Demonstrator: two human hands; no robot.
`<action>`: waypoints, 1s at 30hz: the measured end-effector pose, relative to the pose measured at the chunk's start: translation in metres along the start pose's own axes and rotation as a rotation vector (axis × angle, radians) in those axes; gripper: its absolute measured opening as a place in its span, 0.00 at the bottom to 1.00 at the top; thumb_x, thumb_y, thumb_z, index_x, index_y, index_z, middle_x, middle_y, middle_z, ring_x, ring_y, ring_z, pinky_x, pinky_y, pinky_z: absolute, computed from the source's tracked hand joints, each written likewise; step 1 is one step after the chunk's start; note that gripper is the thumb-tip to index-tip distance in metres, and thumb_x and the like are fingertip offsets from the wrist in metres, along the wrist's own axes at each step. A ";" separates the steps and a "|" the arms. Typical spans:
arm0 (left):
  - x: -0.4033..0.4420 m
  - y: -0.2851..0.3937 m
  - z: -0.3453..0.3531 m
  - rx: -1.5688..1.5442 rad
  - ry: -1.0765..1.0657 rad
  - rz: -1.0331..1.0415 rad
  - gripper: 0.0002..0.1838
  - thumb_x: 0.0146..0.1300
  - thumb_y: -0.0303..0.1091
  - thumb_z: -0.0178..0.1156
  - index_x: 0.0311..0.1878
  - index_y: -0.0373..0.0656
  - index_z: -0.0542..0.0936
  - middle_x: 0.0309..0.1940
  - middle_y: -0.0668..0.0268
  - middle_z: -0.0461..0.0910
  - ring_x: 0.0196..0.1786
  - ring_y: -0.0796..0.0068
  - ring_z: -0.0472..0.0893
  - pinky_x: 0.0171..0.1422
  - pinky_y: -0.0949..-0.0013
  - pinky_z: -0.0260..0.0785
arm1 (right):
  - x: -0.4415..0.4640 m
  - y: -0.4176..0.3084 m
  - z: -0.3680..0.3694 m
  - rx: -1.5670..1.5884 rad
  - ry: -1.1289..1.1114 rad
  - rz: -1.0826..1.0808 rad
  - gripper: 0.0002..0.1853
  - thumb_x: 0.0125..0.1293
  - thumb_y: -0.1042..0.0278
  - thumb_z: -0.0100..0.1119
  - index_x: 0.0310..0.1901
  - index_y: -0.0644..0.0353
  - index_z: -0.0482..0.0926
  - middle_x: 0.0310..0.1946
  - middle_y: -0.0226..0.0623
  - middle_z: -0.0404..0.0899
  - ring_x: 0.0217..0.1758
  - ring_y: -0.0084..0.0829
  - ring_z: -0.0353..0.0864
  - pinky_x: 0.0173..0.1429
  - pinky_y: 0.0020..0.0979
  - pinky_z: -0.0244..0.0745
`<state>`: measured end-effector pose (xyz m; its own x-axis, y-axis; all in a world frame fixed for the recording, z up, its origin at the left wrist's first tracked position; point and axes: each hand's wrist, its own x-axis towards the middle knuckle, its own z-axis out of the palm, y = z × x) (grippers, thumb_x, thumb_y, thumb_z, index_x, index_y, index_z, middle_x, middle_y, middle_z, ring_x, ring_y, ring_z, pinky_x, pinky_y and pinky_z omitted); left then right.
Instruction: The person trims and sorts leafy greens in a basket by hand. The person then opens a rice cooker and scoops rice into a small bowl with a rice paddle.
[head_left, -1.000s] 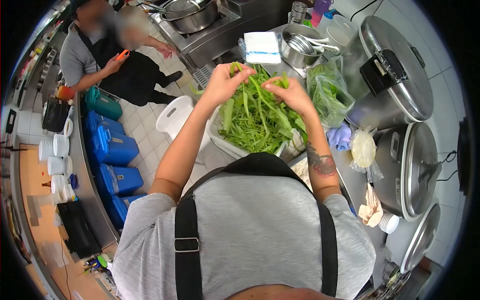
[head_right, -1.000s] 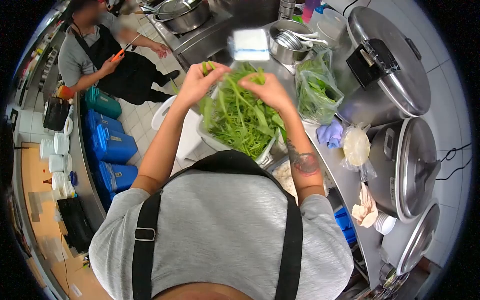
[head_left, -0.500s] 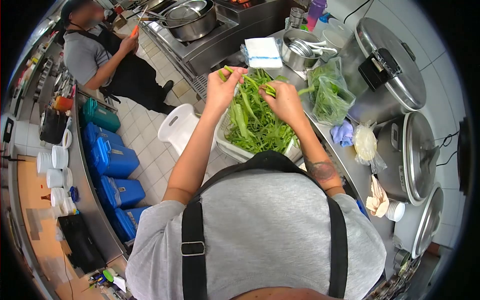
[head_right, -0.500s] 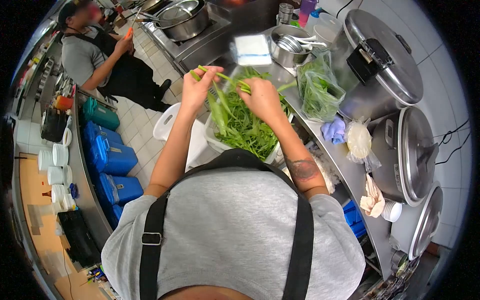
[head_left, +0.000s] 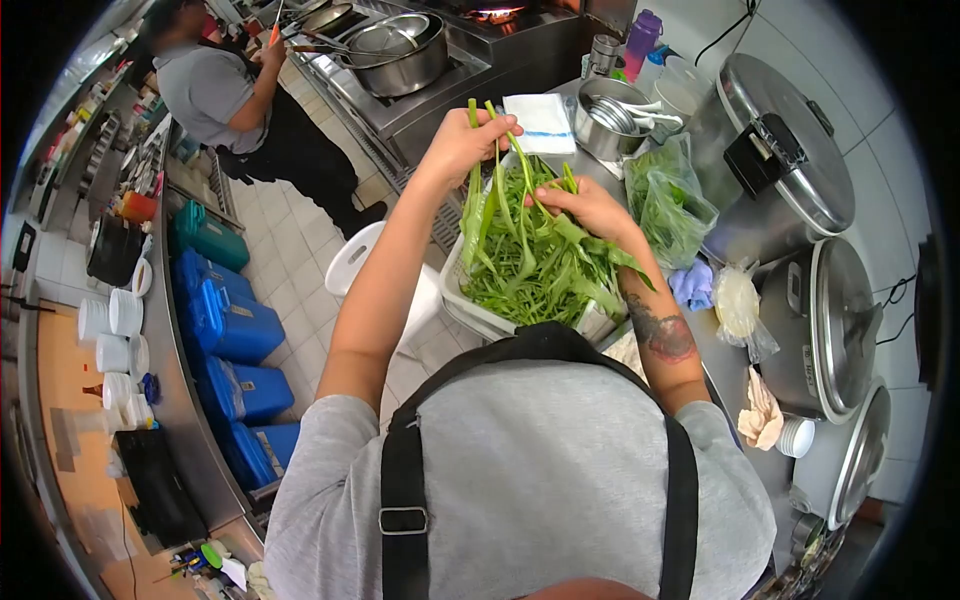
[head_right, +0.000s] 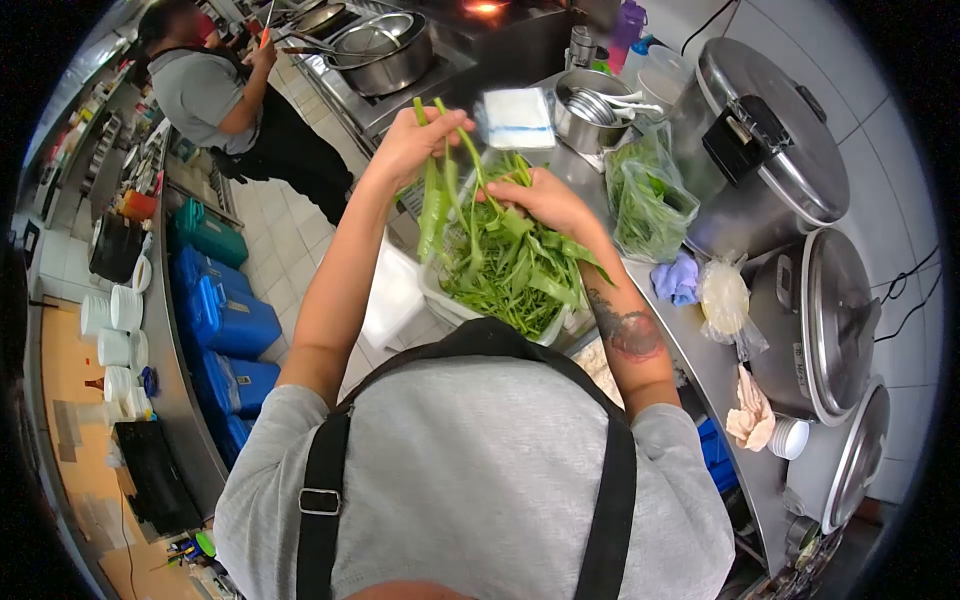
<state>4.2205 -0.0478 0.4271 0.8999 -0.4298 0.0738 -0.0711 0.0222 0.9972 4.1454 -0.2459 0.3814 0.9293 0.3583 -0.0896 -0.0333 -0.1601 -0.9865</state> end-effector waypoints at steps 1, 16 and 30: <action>0.002 0.002 0.002 0.009 -0.007 0.004 0.12 0.61 0.35 0.60 0.34 0.34 0.82 0.19 0.72 0.74 0.20 0.87 0.65 0.24 0.80 0.55 | 0.002 0.002 0.000 -0.018 -0.008 -0.029 0.17 0.63 0.53 0.58 0.36 0.61 0.83 0.18 0.19 0.67 0.23 0.15 0.65 0.28 0.21 0.58; -0.023 0.008 0.019 0.138 0.094 0.135 0.13 0.61 0.37 0.60 0.37 0.34 0.83 0.24 0.69 0.80 0.27 0.85 0.71 0.33 0.78 0.62 | -0.021 -0.018 0.021 -0.526 0.574 -0.314 0.10 0.55 0.67 0.59 0.36 0.61 0.84 0.25 0.39 0.81 0.23 0.26 0.75 0.31 0.28 0.68; -0.040 -0.009 0.028 0.121 0.264 0.197 0.11 0.62 0.35 0.59 0.34 0.34 0.83 0.26 0.69 0.82 0.26 0.88 0.70 0.30 0.80 0.60 | 0.003 0.000 0.022 -0.372 0.863 -0.418 0.09 0.52 0.69 0.57 0.29 0.66 0.82 0.23 0.39 0.79 0.23 0.29 0.76 0.30 0.28 0.68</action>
<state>4.1728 -0.0556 0.4149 0.9430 -0.1796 0.2803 -0.2904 -0.0325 0.9563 4.1395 -0.2245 0.3779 0.7934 -0.3087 0.5246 0.3328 -0.5016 -0.7985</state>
